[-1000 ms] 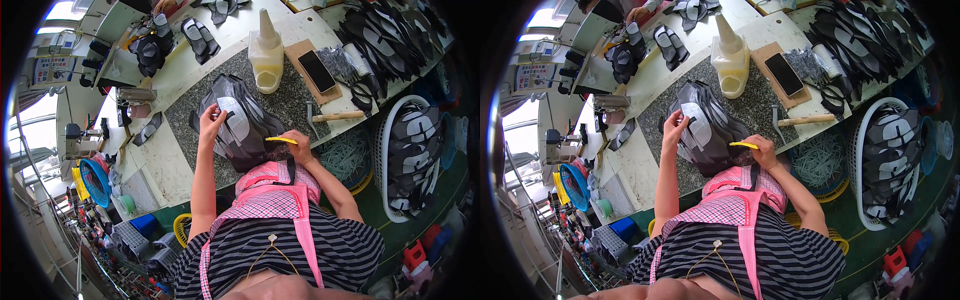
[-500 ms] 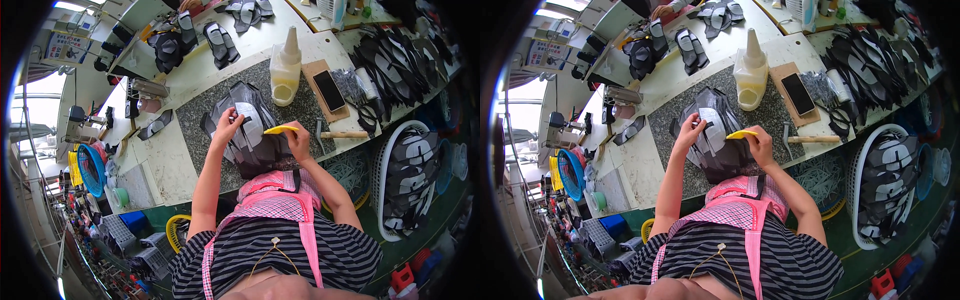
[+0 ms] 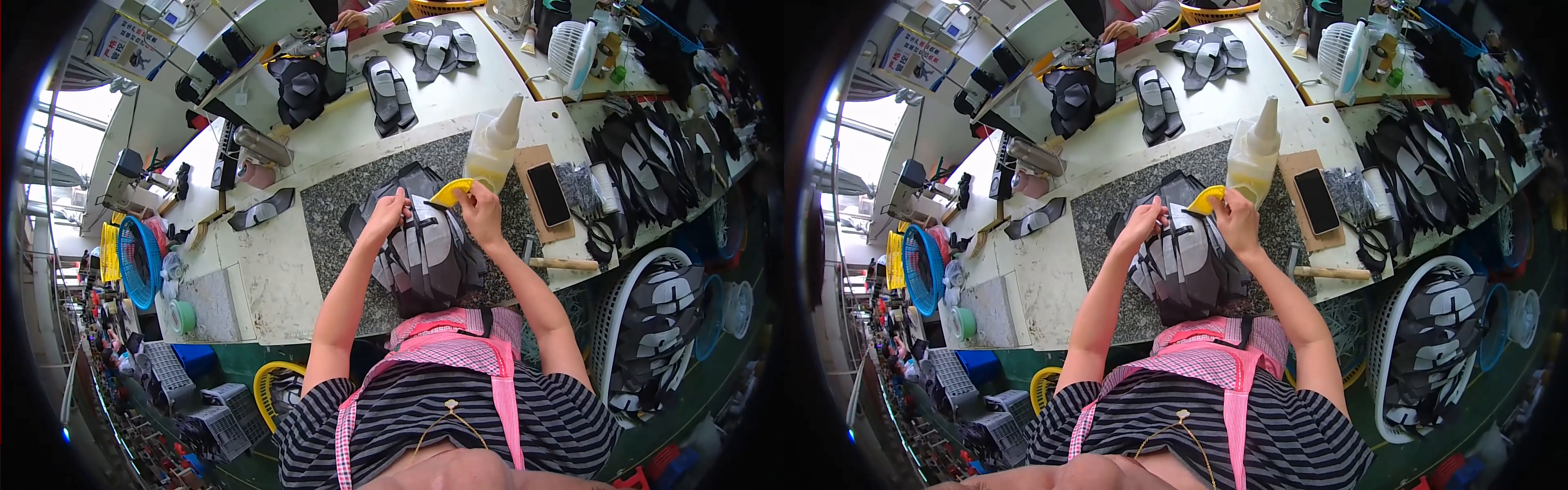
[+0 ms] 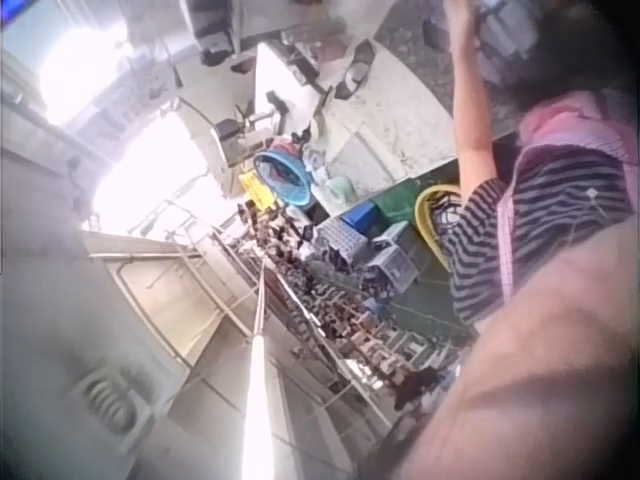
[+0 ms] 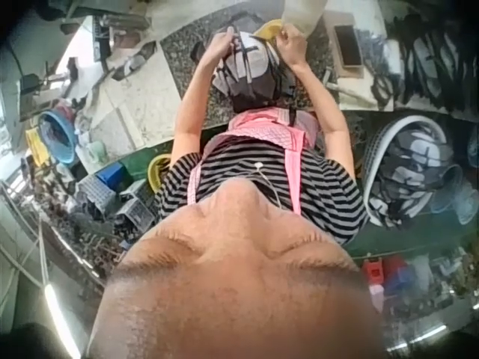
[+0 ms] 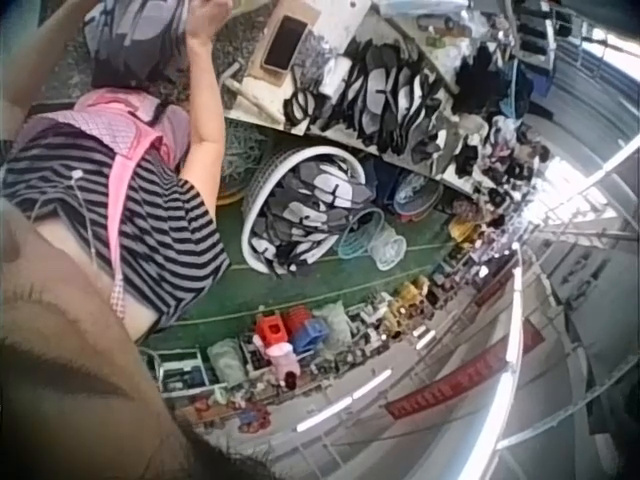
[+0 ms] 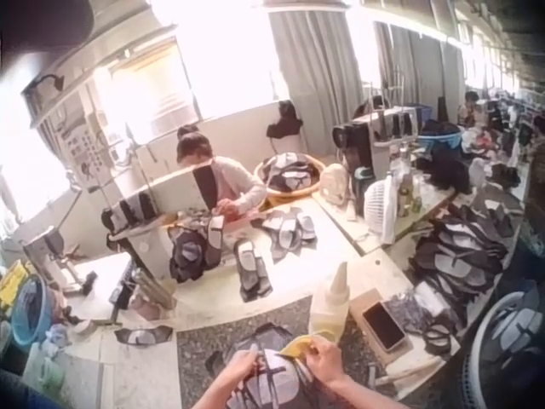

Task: Applying adhesive to shoe upper components using a handheld plastic spreader in a factory setting.

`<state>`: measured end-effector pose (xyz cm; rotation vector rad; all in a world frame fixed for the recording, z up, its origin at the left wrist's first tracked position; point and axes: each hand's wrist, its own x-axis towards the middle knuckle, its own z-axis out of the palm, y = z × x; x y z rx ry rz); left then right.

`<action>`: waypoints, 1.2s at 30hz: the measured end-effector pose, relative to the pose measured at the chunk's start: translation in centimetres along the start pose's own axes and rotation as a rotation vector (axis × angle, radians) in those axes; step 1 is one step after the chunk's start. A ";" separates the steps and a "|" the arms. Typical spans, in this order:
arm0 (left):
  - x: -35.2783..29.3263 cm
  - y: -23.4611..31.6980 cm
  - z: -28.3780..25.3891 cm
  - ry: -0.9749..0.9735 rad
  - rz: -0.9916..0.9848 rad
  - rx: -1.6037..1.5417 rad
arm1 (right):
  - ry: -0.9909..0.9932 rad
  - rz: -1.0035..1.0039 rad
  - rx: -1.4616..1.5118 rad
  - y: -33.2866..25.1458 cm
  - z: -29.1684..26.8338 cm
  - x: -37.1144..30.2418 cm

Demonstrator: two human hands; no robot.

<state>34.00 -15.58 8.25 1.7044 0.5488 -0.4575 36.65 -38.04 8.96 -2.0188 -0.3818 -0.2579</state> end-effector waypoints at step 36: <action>-9.3 -1.8 2.7 0.180 0.690 0.096 | -0.039 0.100 0.087 -1.6 -0.6 -0.7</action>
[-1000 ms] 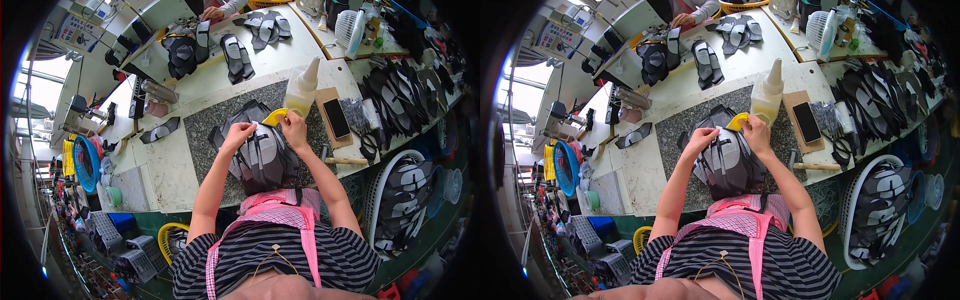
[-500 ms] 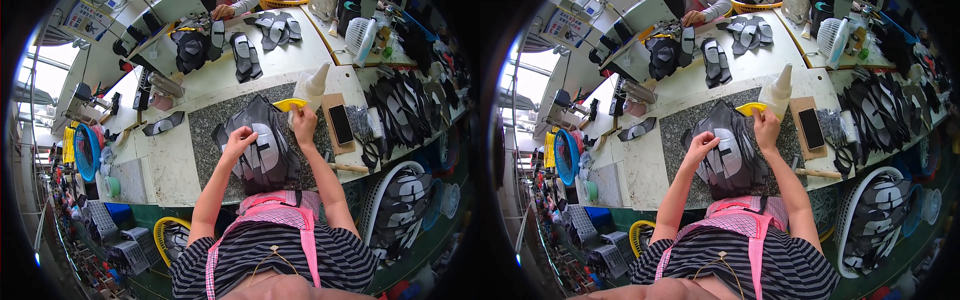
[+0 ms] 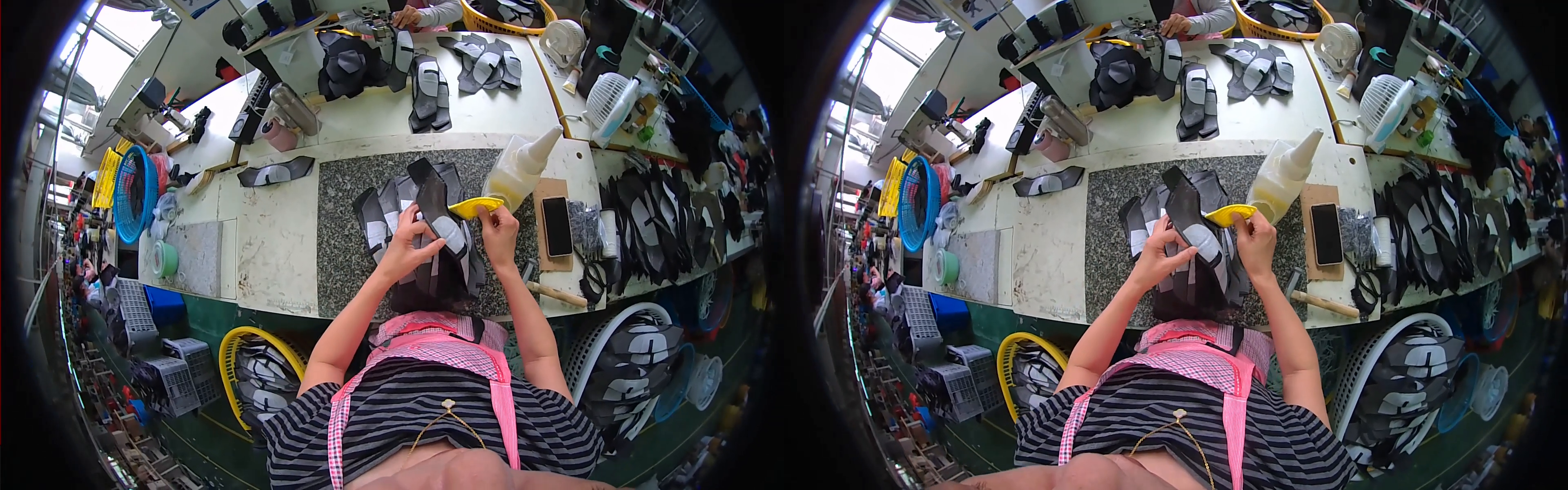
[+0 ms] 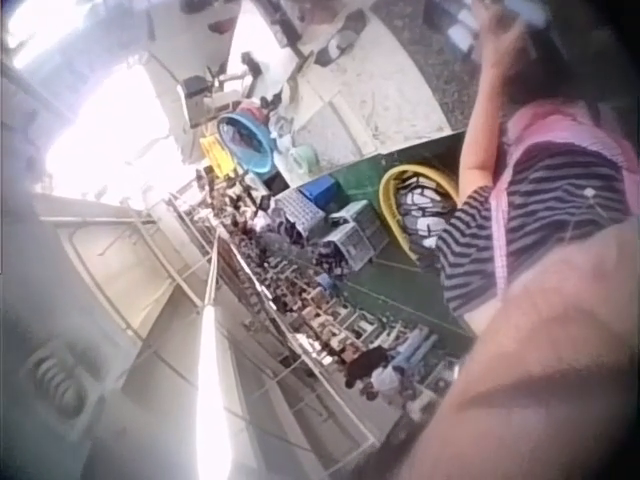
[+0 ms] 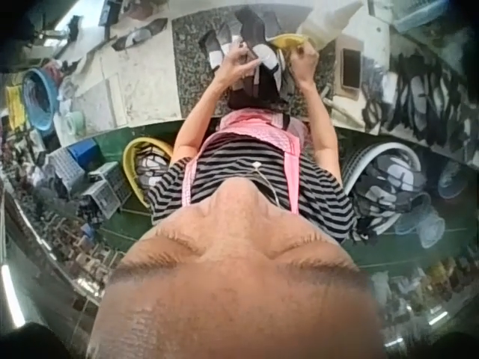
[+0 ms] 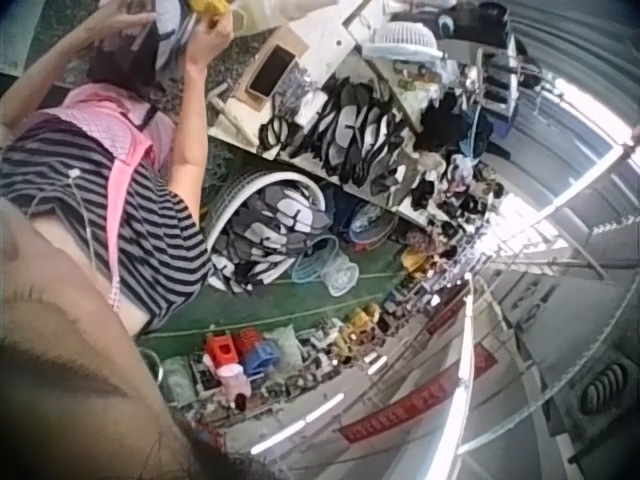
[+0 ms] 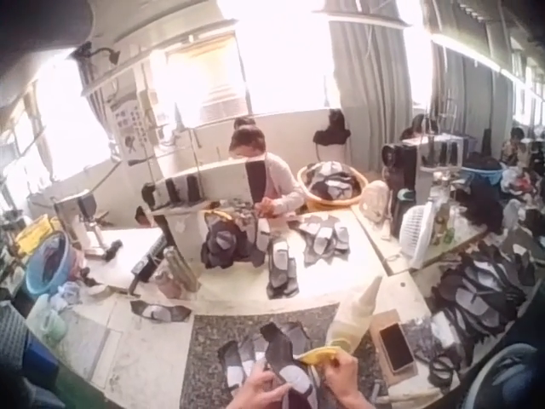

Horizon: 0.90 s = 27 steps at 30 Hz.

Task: Applying adhesive to shoe upper components using a handheld plastic spreader in a factory setting.

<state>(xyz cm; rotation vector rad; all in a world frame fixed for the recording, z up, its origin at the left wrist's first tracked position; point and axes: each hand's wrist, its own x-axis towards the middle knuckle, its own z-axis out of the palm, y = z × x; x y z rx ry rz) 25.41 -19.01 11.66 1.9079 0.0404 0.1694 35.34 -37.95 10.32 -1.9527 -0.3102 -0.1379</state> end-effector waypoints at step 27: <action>5.0 -0.3 -1.3 0.000 -0.086 -0.172 | -0.067 0.143 0.323 4.3 1.3 -0.9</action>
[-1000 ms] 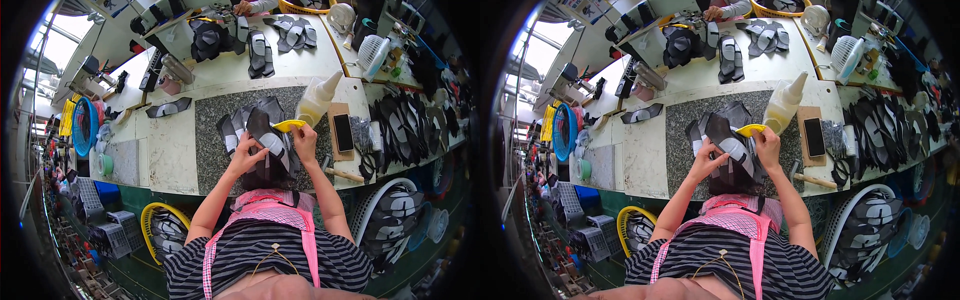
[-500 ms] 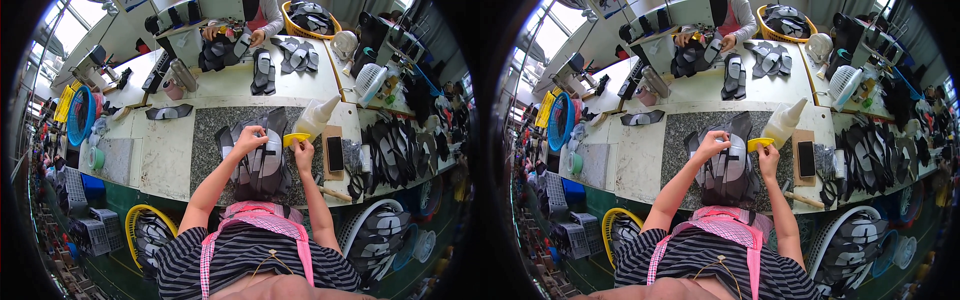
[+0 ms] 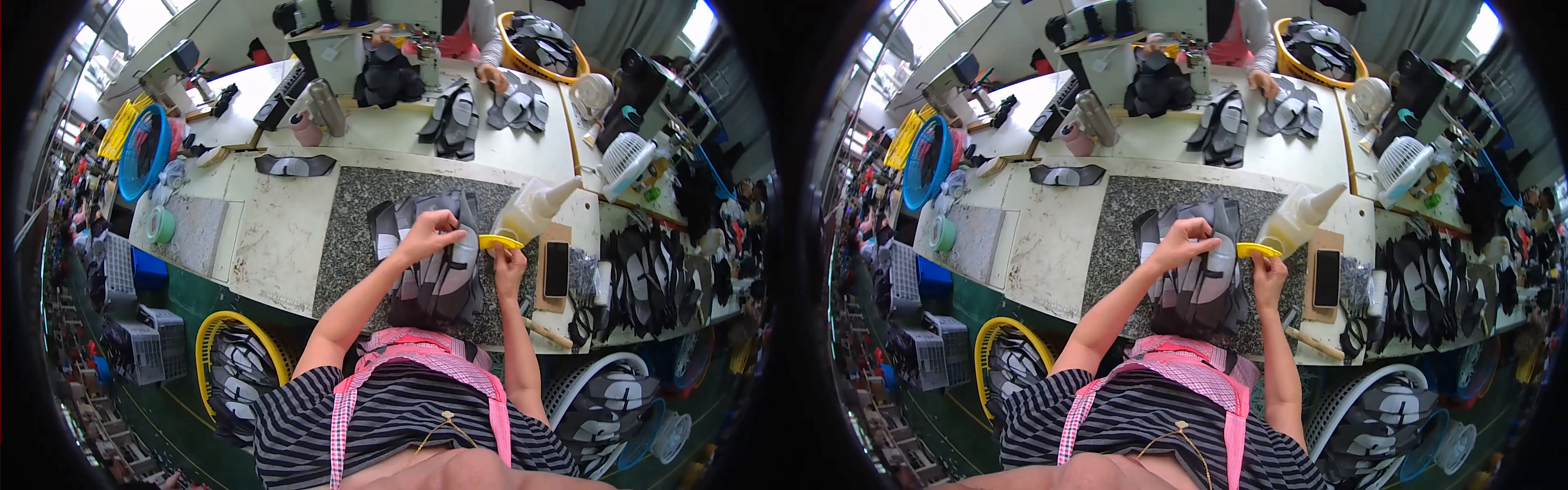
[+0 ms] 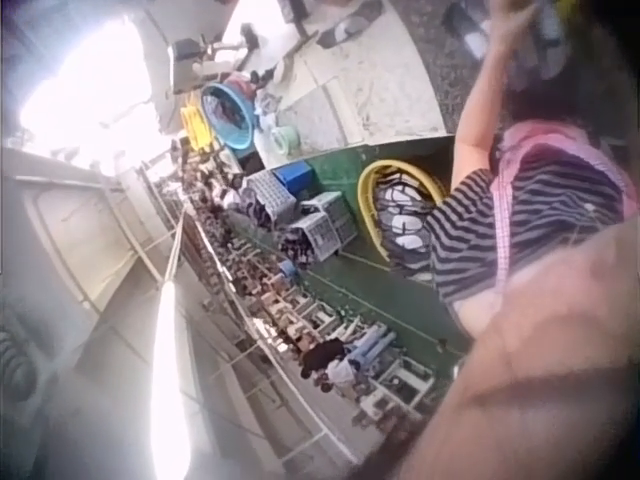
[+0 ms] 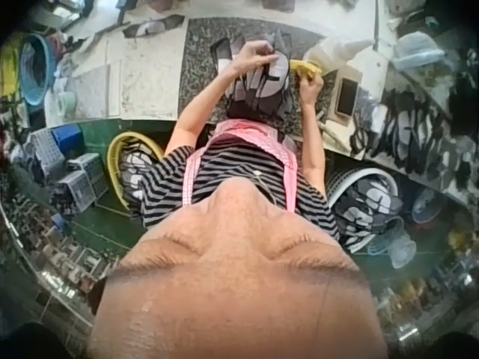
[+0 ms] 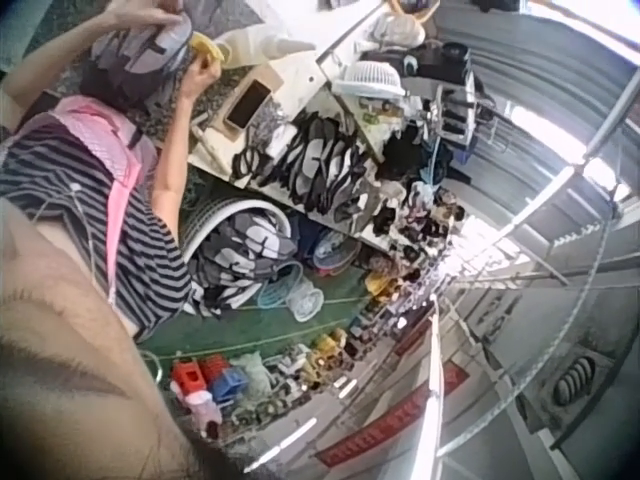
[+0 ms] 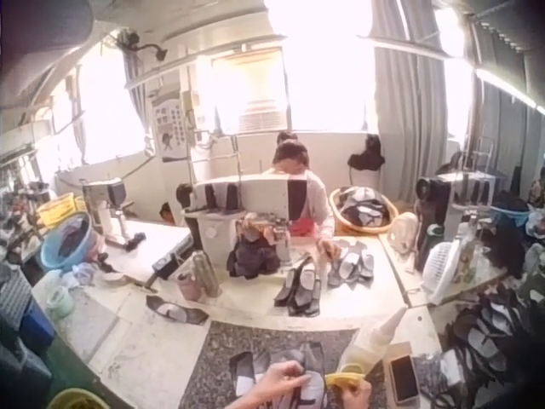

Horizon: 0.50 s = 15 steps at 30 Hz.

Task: Applying adhesive to shoe upper components using a handheld plastic spreader in a factory setting.

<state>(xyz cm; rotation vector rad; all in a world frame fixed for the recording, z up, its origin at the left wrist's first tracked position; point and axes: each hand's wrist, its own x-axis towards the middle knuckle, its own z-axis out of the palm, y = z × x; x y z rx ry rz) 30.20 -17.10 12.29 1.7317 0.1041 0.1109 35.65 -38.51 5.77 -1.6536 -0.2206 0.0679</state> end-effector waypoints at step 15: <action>-12.4 -10.2 -20.5 1.100 -0.109 -0.829 | 0.078 0.006 0.023 -3.0 1.3 -0.6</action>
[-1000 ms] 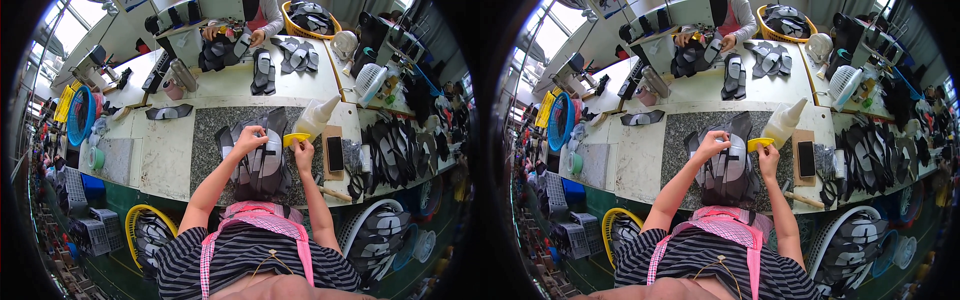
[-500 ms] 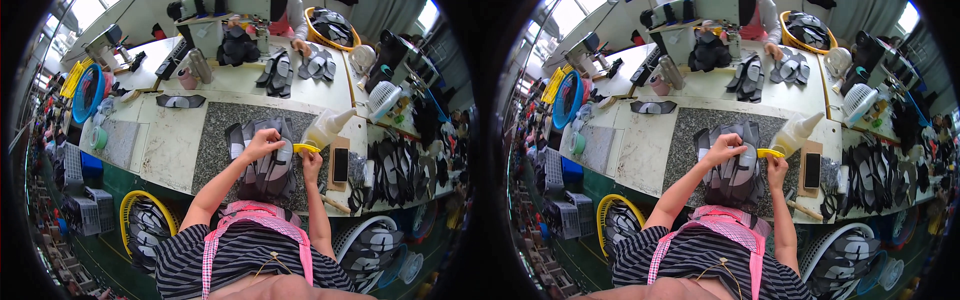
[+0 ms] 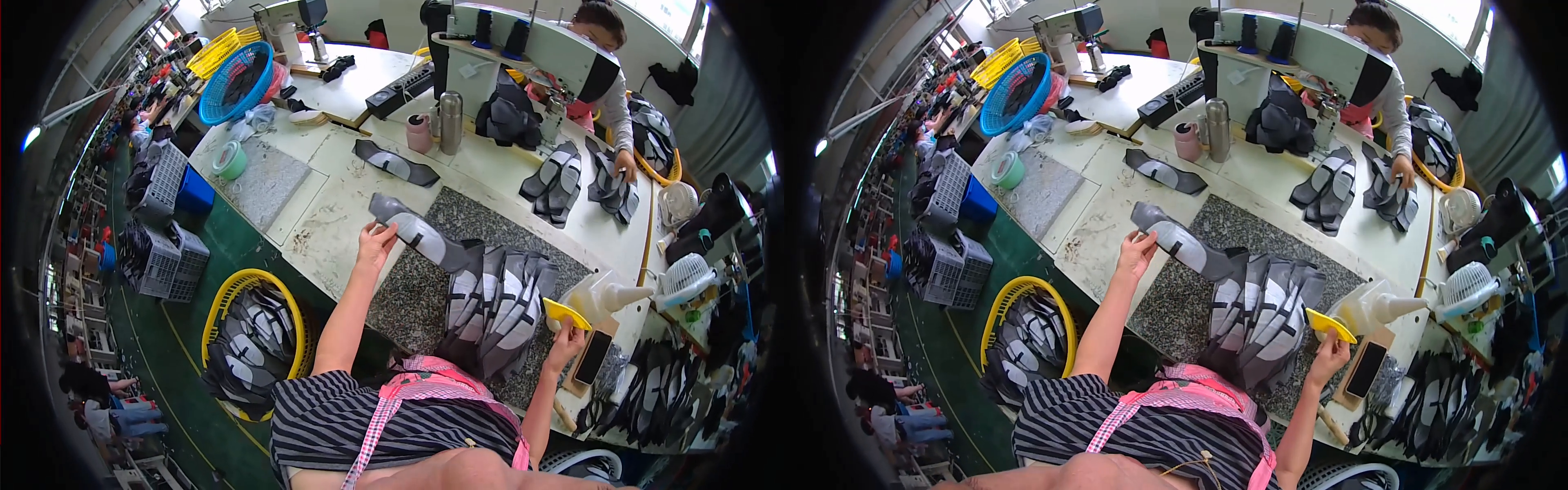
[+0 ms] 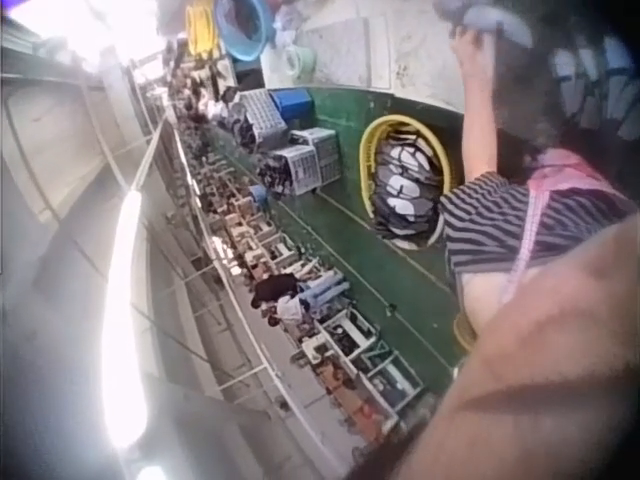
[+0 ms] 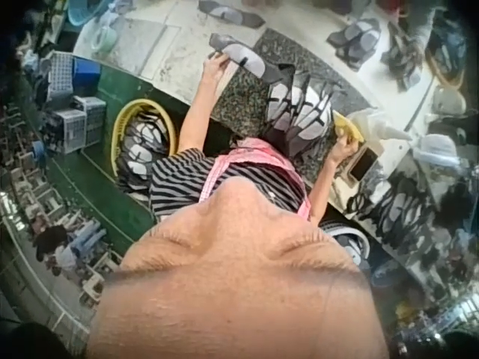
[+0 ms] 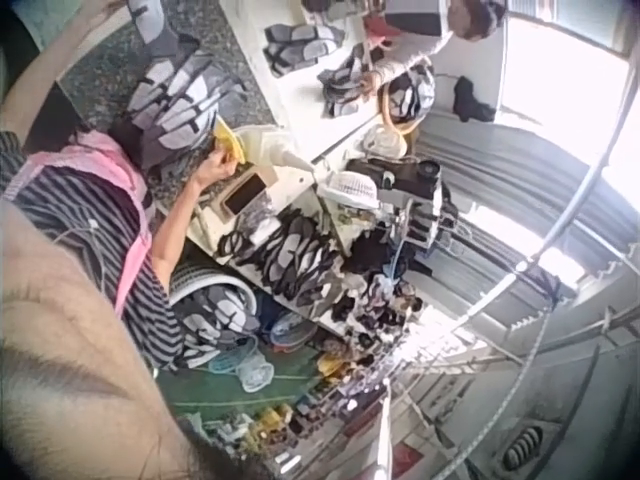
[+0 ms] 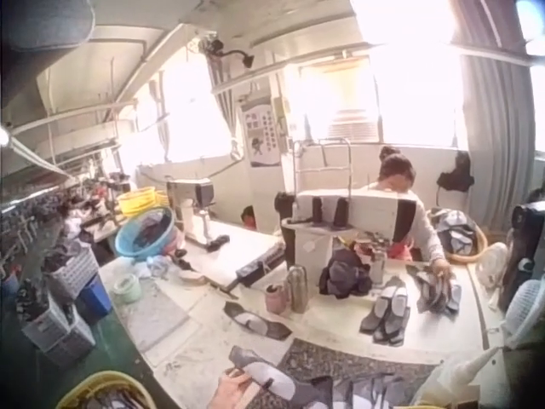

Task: Applying adhesive to shoe upper components using a handheld plastic spreader in a factory setting.

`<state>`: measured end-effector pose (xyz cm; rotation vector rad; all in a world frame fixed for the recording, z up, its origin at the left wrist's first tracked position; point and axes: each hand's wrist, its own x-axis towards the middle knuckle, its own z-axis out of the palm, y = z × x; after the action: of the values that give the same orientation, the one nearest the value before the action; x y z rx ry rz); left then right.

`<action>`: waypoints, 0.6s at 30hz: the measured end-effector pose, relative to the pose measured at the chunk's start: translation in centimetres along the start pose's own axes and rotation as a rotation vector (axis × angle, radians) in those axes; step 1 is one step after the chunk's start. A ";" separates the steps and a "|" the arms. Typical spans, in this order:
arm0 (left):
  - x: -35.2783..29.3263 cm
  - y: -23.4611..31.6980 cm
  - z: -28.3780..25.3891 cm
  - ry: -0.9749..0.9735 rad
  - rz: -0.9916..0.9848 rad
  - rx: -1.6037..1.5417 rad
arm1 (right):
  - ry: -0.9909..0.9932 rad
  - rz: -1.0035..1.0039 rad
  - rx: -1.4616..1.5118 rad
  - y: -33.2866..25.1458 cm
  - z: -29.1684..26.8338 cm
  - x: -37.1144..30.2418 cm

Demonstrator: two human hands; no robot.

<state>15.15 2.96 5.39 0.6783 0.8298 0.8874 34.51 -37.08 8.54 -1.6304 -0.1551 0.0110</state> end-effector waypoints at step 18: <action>17.0 3.5 -1.7 -0.135 -0.077 0.030 | 0.177 0.022 -0.219 -1.9 3.6 -1.1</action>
<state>18.75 19.57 1.68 0.7198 0.7446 0.7527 32.86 -33.55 10.09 -1.8424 -0.0023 -0.1376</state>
